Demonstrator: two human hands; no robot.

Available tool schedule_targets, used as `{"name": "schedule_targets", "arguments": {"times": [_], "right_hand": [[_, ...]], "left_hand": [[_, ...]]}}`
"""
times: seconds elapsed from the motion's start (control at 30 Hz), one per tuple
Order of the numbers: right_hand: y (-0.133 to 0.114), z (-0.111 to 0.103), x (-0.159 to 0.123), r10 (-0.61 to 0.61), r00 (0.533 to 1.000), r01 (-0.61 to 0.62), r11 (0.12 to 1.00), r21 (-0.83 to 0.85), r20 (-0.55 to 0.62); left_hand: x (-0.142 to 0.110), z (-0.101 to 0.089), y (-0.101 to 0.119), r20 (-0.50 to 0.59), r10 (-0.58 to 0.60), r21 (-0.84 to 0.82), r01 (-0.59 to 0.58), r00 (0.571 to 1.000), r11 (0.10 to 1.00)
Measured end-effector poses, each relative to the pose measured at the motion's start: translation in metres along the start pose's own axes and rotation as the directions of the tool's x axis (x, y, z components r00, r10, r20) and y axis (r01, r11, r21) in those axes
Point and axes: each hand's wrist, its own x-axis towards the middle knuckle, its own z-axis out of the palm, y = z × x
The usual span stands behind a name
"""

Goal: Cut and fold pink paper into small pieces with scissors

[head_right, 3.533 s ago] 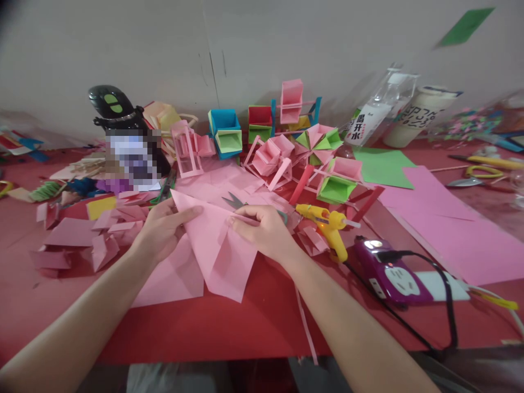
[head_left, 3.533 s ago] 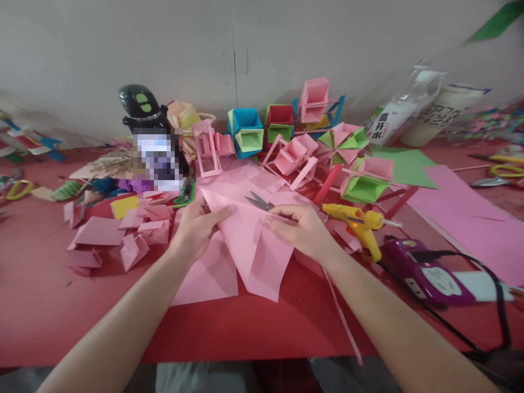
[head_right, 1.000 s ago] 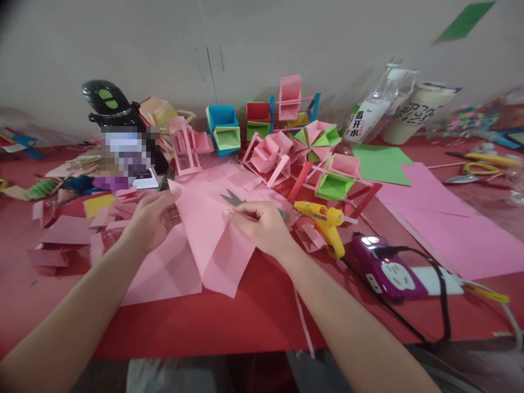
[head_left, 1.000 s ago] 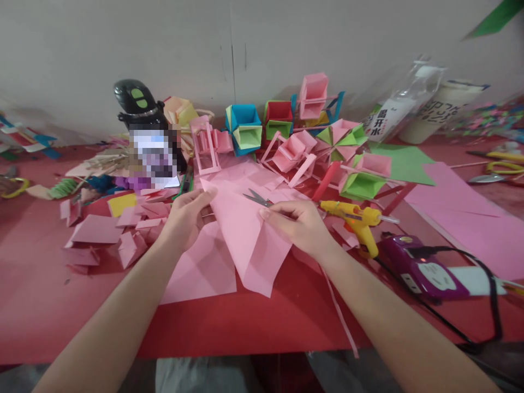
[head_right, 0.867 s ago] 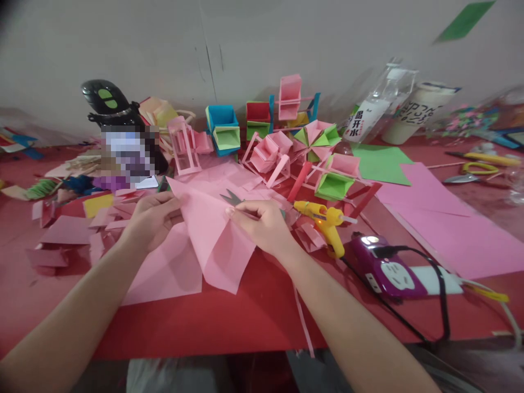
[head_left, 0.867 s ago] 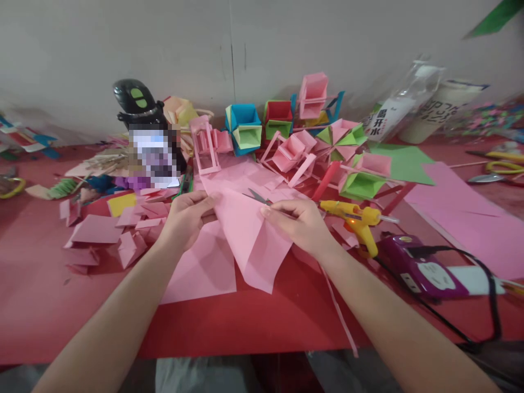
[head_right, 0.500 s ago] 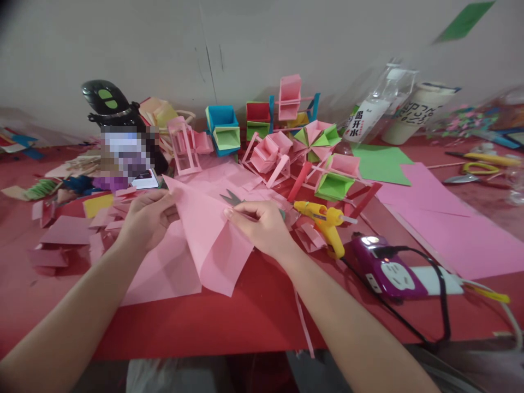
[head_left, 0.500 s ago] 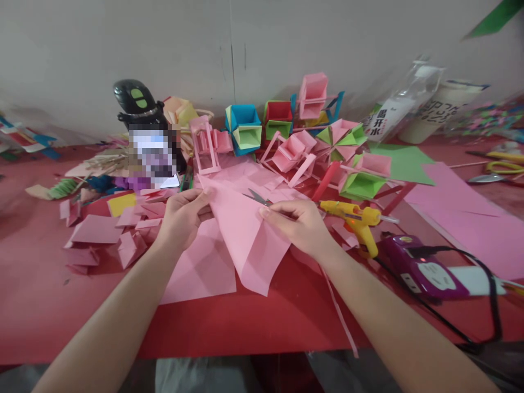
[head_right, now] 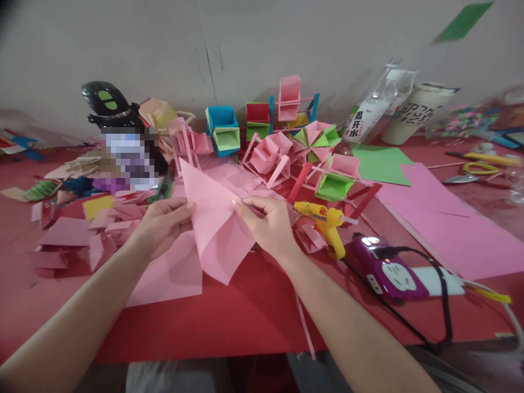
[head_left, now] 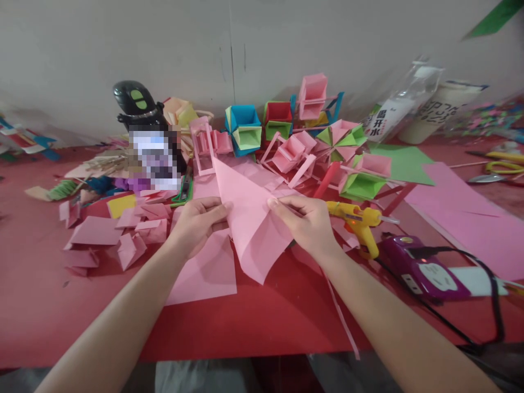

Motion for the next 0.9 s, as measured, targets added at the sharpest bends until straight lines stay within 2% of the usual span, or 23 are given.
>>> {"name": "schedule_targets", "arguments": {"times": [0.1,0.43,0.6,0.73,0.9], "right_hand": [[-0.001,-0.001,0.000,0.006,0.999,-0.006,1.000,0.004,-0.033],[-0.001,-0.001,0.001,0.076,0.997,-0.075,0.995,0.066,-0.009],[0.002,-0.002,0.001,0.086,0.992,-0.076,0.992,0.104,-0.095],[0.004,-0.001,0.000,0.072,0.987,-0.058,0.994,0.095,-0.146],[0.002,0.000,0.000,0.069,0.969,-0.044,0.993,0.107,-0.236]], "left_hand": [[-0.001,0.000,0.000,0.043,-0.018,0.029,0.016,0.999,0.999],[-0.001,-0.004,-0.002,0.023,0.073,0.096,-0.074,0.997,0.993],[-0.005,0.005,-0.003,0.067,0.015,0.172,-0.026,0.998,0.985],[-0.007,0.010,-0.003,0.019,0.060,0.252,-0.062,0.998,0.966],[-0.006,0.013,-0.006,0.070,0.119,0.343,-0.136,0.990,0.929]]}}
